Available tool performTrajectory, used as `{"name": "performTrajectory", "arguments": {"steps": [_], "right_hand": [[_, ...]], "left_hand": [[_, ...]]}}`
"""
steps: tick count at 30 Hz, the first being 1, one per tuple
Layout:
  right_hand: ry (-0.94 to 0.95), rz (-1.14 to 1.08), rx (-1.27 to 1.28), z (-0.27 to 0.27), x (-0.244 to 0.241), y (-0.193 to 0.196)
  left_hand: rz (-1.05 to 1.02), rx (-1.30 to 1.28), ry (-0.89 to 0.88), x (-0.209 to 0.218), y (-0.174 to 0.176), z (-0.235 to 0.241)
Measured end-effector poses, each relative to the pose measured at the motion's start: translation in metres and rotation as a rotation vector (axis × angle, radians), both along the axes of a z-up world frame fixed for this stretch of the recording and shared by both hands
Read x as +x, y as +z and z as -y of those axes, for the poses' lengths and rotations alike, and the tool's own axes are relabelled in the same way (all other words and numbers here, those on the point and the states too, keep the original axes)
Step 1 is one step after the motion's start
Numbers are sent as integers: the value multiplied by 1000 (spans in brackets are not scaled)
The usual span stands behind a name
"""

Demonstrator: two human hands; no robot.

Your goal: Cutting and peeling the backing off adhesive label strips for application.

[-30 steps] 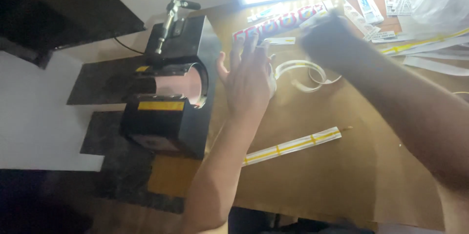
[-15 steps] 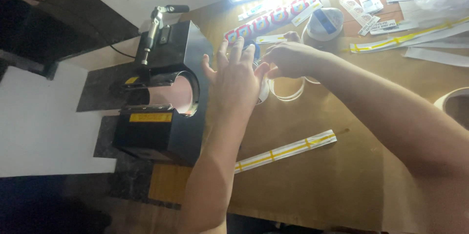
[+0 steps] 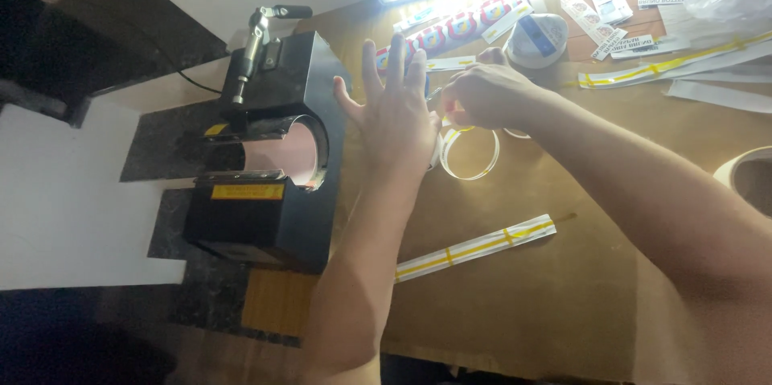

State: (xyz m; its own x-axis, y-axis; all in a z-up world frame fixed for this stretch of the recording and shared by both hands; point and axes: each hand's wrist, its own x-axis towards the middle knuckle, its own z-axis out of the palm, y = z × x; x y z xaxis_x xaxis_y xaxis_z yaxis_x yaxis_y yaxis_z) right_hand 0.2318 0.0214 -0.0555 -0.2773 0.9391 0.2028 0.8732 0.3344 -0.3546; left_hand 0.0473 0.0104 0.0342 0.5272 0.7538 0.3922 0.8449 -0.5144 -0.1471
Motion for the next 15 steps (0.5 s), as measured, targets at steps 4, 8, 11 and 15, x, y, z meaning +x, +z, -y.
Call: {"name": "performTrajectory", "arguments": {"steps": [4,8,11,15], "right_hand": [[-228,390,-109,-5,-12,18],[-363,634,72,-25,-7,-10],[-517,654,182,-24,1,-9],[-594,770,349,6,15,9]], "left_hand": [[-28,85,-3,-1,-8,-7],[3,101,-34,-2,-14,-7],[-14,104,-9,-2,-12,-6],[226,-36,-84,-11,1,16]]}}
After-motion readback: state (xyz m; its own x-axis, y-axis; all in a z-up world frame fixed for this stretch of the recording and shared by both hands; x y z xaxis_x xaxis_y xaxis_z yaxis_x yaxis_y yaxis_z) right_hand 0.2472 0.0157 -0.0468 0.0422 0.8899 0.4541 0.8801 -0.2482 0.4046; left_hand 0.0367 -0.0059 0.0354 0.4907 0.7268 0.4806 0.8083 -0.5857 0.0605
